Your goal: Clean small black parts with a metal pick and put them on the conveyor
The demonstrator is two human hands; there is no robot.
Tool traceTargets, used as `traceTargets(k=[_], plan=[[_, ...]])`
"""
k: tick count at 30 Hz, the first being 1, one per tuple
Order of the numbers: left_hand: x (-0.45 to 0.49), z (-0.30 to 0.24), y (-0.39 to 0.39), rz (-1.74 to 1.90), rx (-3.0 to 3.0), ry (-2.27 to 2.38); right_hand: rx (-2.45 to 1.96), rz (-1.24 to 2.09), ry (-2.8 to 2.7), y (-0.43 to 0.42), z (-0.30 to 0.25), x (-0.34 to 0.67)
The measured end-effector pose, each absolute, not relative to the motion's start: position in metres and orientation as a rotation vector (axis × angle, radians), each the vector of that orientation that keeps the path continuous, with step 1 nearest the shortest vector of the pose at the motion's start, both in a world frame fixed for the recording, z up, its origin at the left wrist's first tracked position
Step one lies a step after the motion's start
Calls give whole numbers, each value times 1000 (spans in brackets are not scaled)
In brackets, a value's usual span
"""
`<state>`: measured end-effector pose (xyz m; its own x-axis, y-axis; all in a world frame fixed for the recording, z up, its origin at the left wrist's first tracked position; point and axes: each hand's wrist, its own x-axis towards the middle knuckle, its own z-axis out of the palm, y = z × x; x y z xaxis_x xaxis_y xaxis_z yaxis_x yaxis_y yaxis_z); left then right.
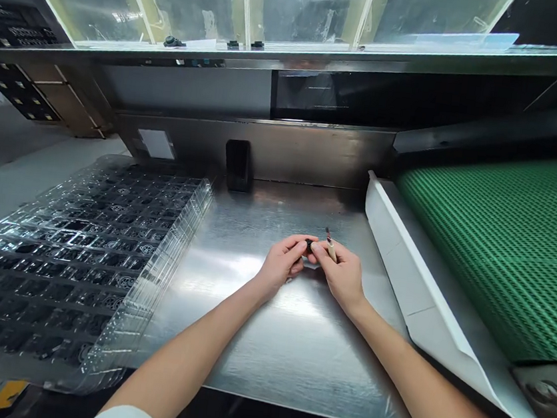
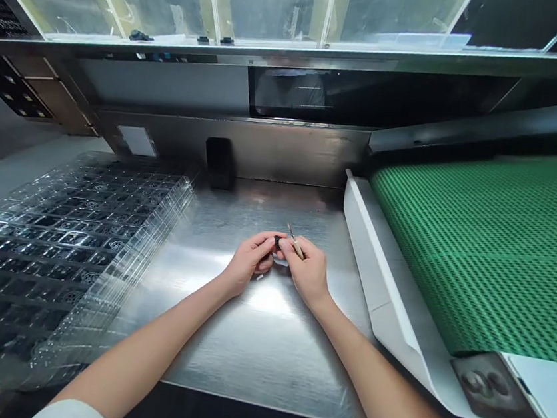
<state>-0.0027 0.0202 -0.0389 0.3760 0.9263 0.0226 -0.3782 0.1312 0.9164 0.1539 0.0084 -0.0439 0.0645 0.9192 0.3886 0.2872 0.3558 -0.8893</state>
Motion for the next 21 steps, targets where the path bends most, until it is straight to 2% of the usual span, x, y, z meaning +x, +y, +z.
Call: traceTargets(k=[13,21], plan=[[-7,-31,18,941,856,570,-1131,802,-1449,8,-42,155],[-13,-28,24,1046,797,583,-1164,607,-1499,13,-40,161]])
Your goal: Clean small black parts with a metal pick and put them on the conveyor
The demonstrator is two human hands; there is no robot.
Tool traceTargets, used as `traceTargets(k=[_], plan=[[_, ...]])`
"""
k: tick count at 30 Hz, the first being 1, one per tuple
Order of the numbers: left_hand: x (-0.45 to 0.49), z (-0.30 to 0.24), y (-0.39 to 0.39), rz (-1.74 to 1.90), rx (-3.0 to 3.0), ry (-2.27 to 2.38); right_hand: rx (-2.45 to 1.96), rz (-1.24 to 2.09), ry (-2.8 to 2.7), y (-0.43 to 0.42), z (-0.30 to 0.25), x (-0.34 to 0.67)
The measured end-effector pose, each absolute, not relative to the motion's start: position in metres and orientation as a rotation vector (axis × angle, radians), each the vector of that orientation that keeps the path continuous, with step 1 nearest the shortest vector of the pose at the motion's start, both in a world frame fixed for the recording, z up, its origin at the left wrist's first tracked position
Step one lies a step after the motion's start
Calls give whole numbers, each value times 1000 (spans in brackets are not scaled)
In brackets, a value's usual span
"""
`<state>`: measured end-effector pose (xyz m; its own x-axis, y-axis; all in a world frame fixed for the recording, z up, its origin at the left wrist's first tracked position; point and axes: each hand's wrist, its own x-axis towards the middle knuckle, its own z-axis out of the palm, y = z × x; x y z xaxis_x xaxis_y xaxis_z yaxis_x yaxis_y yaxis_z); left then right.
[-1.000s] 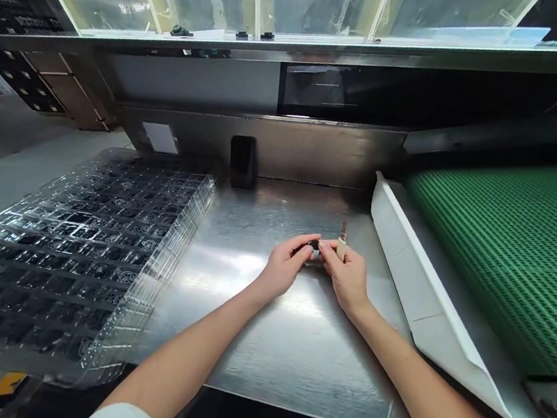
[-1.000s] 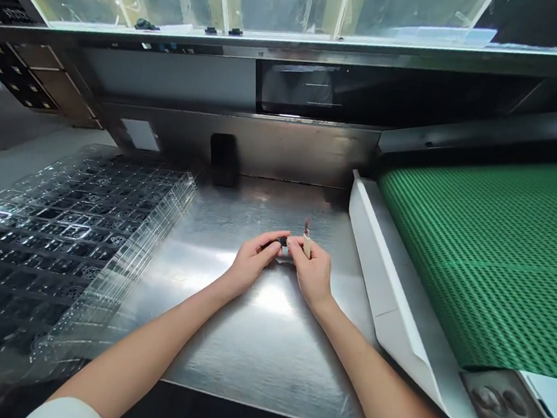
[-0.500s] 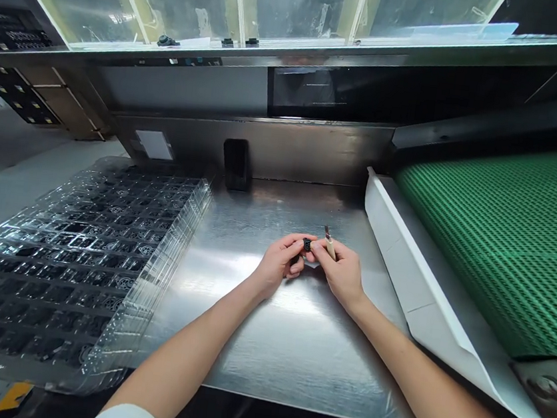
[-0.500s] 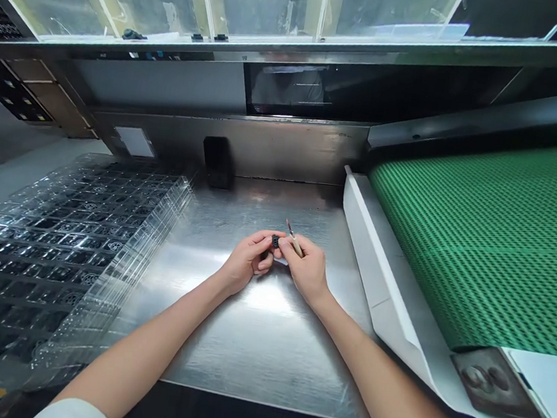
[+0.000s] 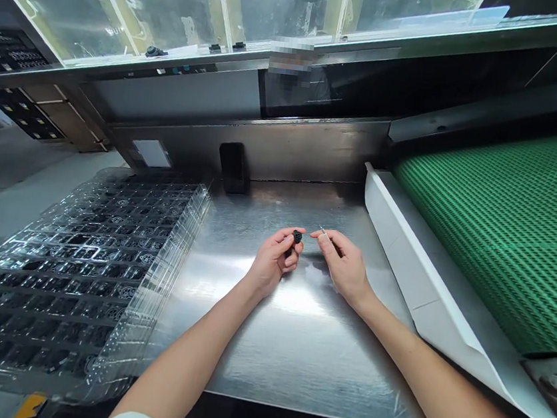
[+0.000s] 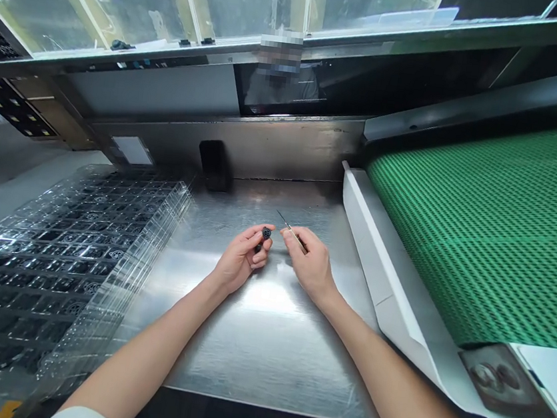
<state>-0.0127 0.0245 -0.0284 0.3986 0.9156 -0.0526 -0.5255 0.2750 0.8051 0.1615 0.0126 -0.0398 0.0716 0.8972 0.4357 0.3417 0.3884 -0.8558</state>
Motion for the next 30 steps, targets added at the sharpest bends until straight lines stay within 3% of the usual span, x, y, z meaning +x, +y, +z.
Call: traceTargets(k=[13,30], plan=[[-14,-31,25,1122,766,564,-1090,316,-1820,6,-49,159],[-12,-31,24,1154,740,540,-1153,241,-1801,7,-50,161]])
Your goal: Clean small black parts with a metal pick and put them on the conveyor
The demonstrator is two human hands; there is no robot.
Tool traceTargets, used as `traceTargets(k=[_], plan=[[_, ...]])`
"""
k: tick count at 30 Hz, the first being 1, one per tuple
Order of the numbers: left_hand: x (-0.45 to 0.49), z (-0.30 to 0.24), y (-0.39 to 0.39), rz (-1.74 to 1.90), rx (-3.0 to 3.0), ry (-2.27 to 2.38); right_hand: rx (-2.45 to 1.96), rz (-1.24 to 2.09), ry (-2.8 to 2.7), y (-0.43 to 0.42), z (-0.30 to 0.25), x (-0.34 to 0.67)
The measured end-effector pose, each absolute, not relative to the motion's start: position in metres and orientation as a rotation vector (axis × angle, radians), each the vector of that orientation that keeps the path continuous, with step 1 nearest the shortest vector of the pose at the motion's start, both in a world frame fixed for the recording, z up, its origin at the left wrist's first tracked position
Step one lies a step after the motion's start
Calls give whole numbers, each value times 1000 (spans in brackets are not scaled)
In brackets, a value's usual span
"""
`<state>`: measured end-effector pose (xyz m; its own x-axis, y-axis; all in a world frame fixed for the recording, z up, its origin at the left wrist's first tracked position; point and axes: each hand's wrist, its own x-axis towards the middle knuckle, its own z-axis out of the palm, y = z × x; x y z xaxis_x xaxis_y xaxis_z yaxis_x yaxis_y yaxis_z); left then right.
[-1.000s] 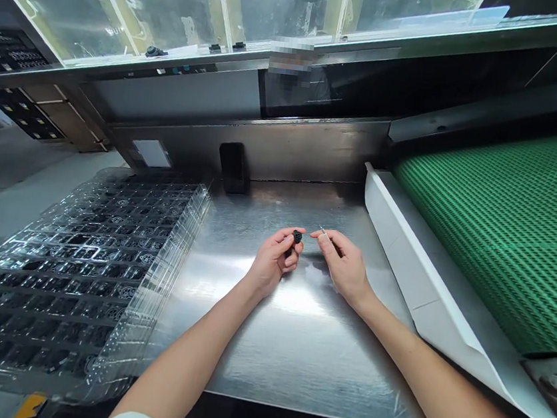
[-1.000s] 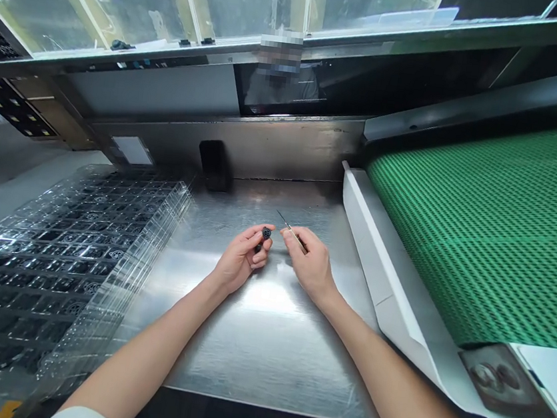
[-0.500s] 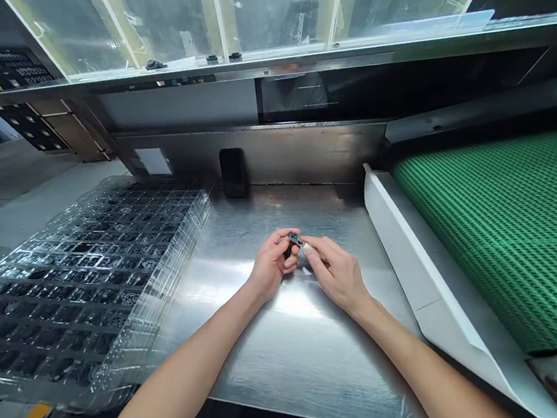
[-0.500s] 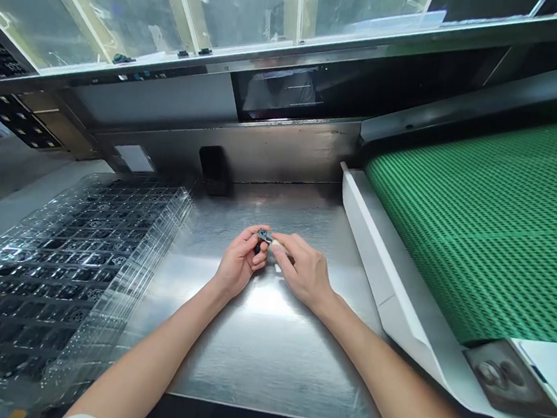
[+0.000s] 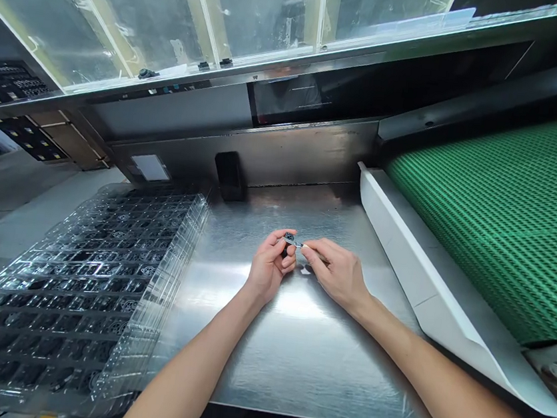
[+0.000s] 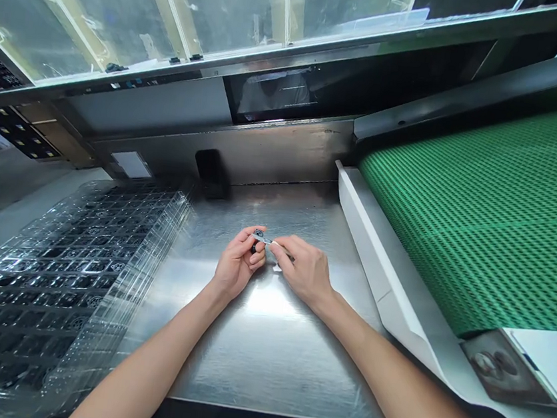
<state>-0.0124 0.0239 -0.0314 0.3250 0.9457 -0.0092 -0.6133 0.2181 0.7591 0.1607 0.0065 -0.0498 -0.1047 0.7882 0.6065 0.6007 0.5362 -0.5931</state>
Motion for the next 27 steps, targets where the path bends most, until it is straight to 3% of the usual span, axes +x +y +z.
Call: traceTargets(k=[27], plan=[[-12,-25,22,1148,757,580,-1186,226,-1795,6,-44,163]])
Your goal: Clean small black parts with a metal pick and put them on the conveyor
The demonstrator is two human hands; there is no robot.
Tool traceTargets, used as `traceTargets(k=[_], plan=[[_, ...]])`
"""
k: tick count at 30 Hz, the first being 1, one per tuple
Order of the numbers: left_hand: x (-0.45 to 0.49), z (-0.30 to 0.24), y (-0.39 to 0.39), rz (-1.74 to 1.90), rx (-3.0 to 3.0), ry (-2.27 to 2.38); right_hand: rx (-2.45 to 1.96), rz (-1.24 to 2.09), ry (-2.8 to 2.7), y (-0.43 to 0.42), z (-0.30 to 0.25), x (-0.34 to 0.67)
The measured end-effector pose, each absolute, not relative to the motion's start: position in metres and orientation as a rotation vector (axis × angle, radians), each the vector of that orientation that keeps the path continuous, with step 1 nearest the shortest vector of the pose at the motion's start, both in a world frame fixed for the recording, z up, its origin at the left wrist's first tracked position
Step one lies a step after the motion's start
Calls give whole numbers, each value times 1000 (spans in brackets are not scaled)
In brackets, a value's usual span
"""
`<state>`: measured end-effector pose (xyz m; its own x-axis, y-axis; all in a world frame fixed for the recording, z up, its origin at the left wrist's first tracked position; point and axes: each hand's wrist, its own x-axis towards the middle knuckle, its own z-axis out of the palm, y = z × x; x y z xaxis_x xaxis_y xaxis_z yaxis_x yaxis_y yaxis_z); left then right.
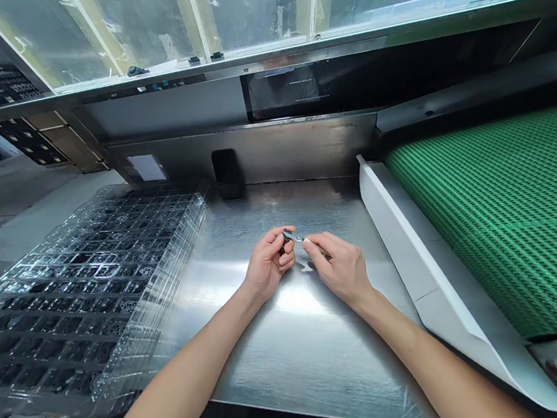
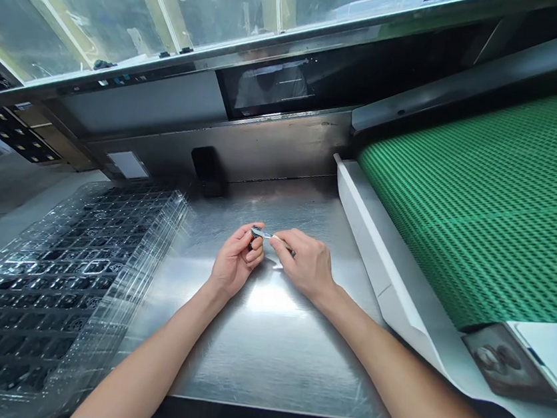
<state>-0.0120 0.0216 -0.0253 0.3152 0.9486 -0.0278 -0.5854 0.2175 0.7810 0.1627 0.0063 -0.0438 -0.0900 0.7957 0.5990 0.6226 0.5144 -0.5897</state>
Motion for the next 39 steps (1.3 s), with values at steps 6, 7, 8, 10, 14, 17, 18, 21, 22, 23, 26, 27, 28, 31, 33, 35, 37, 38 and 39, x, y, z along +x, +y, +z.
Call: traceTargets(k=[6,7,8,10,14,17,18,21,22,23,26,27,28,31,33,35,37,38,39], plan=[[-13,-26,23,1146,742,577,-1180,219,-1756,6,-41,163],[-13,-27,24,1145,736,577,-1181,214,-1740,6,-39,163],[-13,-27,24,1144,729,579,-1181,212,-1729,5,-38,163],[-14,-27,25,1134,719,585,-1180,218,-1721,5,-37,163],[-16,-29,26,1120,705,570,-1183,234,-1698,6,-38,164],[-16,-31,27,1119,701,561,-1206,246,-1671,8,-39,165],[-16,-31,27,1118,700,561,-1210,247,-1670,8,-40,165],[-17,-31,27,1117,696,555,-1200,246,-1675,8,-41,165],[-16,-31,27,1115,696,553,-1195,247,-1677,8,-41,165],[-16,-30,27,1111,697,552,-1191,249,-1679,8,-40,164],[-15,-28,26,1101,704,563,-1194,262,-1680,7,-40,164],[-14,-27,25,1103,711,575,-1197,268,-1677,7,-40,163],[-14,-27,25,1106,722,594,-1198,275,-1674,7,-40,163],[-12,-27,25,1108,768,678,-1191,294,-1679,7,-40,163],[-11,-28,25,1101,798,726,-1180,296,-1685,7,-41,163],[-11,-30,26,1098,824,756,-1173,295,-1684,6,-41,162],[-11,-30,26,1100,846,779,-1177,295,-1679,5,-40,162],[-11,-30,26,1101,854,790,-1179,299,-1678,5,-40,161],[-11,-30,26,1102,860,799,-1175,306,-1673,5,-39,161]])
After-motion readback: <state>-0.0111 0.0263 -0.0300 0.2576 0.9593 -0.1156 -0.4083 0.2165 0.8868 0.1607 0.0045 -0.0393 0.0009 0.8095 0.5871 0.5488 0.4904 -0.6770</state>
